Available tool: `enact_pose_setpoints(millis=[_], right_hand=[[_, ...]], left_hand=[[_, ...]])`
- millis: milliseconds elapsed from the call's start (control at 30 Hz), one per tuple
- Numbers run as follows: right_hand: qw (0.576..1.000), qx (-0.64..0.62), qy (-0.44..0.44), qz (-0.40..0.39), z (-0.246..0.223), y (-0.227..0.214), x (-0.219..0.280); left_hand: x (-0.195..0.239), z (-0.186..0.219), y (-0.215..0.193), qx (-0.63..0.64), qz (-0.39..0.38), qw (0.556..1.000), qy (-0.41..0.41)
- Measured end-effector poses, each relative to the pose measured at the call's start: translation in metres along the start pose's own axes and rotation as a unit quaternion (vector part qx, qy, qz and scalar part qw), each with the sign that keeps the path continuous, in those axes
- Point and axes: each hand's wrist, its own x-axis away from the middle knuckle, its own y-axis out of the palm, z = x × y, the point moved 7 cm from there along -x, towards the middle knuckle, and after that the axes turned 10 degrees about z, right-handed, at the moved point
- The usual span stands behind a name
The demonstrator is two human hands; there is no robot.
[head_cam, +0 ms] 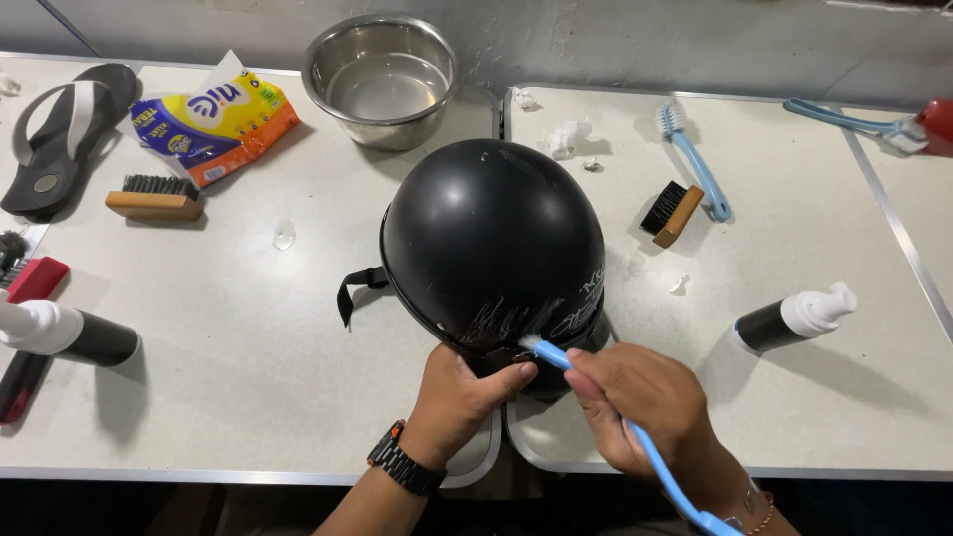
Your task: The person scrapes a sticker off a black helmet using a metal tool, then applies a white cleaning foam and scrubs the surface with a blue toothbrush. Finally, they wipe the helmet with a gray cloth to remove residue.
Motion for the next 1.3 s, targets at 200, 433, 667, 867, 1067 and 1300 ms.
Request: enact_pose_setpoints(millis=[200, 433, 667, 867, 1067, 1300], right_hand=[[0.998, 0.05, -0.002, 0.024, 0.003, -0.01, -0.003], [0.999, 0.033, -0.024, 0.0, -0.003, -0.008, -0.004], [0.999, 0.007, -0.044, -0.027, -0.005, 0.0, 0.004], [0.999, 0.002, -0.04, -0.025, -0.004, -0.002, 0.0], [0.995, 0.084, -0.013, 0.059, 0.005, -0.013, 0.007], [0.999, 0.031, -0.016, 0.023, 0.003, -0.007, 0.009]], left_hand=[[0.002, -0.005, -0.001, 0.006, 0.007, 1.0, -0.015], [0.001, -0.008, -0.001, 0.008, 0.008, 1.0, -0.005], [0.003, -0.002, 0.001, 0.019, -0.001, 1.0, -0.016], [0.001, -0.007, -0.002, -0.021, 0.017, 0.999, -0.021], [0.004, -0.004, -0.002, 0.001, 0.017, 1.0, -0.02], [0.004, -0.006, -0.002, -0.011, 0.016, 1.0, -0.005]])
